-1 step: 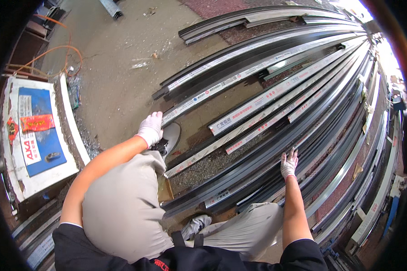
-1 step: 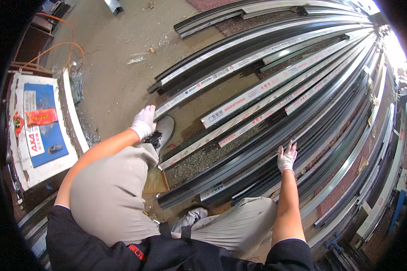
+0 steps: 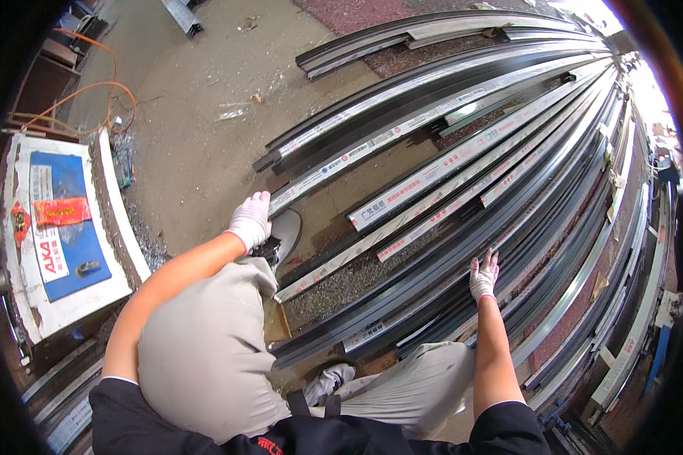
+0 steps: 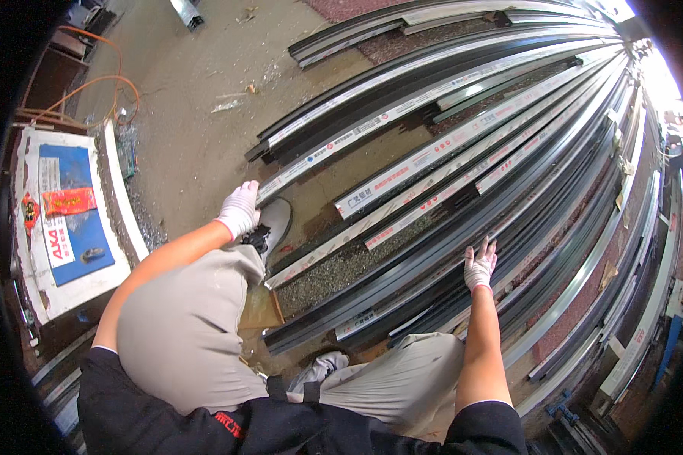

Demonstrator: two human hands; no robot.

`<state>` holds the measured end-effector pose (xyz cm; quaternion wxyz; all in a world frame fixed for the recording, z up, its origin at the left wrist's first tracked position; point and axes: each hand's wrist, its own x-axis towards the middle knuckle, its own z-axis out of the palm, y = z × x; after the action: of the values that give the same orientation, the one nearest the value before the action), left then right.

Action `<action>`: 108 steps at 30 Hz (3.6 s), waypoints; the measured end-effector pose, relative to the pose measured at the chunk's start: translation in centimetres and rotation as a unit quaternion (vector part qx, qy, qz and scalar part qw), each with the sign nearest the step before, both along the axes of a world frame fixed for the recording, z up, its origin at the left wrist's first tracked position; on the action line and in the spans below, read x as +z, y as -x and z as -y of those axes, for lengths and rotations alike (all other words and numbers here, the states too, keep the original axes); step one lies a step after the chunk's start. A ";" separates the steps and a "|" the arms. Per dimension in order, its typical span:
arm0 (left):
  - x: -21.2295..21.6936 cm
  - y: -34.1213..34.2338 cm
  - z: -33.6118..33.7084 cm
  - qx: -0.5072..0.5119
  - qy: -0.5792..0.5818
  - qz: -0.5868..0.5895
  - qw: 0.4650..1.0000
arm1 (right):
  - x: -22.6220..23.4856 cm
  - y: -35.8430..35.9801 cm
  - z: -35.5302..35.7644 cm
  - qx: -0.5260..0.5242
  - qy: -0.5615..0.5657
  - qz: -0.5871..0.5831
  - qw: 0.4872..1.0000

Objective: The person sorts and organizes long metal profiles on the floor, then moves to a cutting machine to cut a profile. The person handles the profiles by hand and uses a cutting machine.

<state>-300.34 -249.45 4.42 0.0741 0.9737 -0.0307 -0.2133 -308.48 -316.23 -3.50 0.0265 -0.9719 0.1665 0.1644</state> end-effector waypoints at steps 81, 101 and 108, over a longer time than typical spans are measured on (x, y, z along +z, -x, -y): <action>4.3 -8.7 -5.9 -0.076 0.107 -0.171 0.977 | -8.5 -49.2 -11.5 -0.360 -0.303 0.072 0.879; 4.9 -9.8 -6.7 -0.022 0.162 -0.204 0.965 | -0.4 -41.3 -11.3 -0.359 -0.601 0.163 0.695; 4.5 -9.9 -6.3 -0.031 0.174 -0.196 0.965 | 0.0 -41.4 -11.4 -0.348 -0.622 0.146 0.686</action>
<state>-290.49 -243.10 8.90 0.2400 0.8838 -0.0819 -0.3931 -267.04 -304.85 -3.54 0.7045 -0.6161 0.3462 0.0658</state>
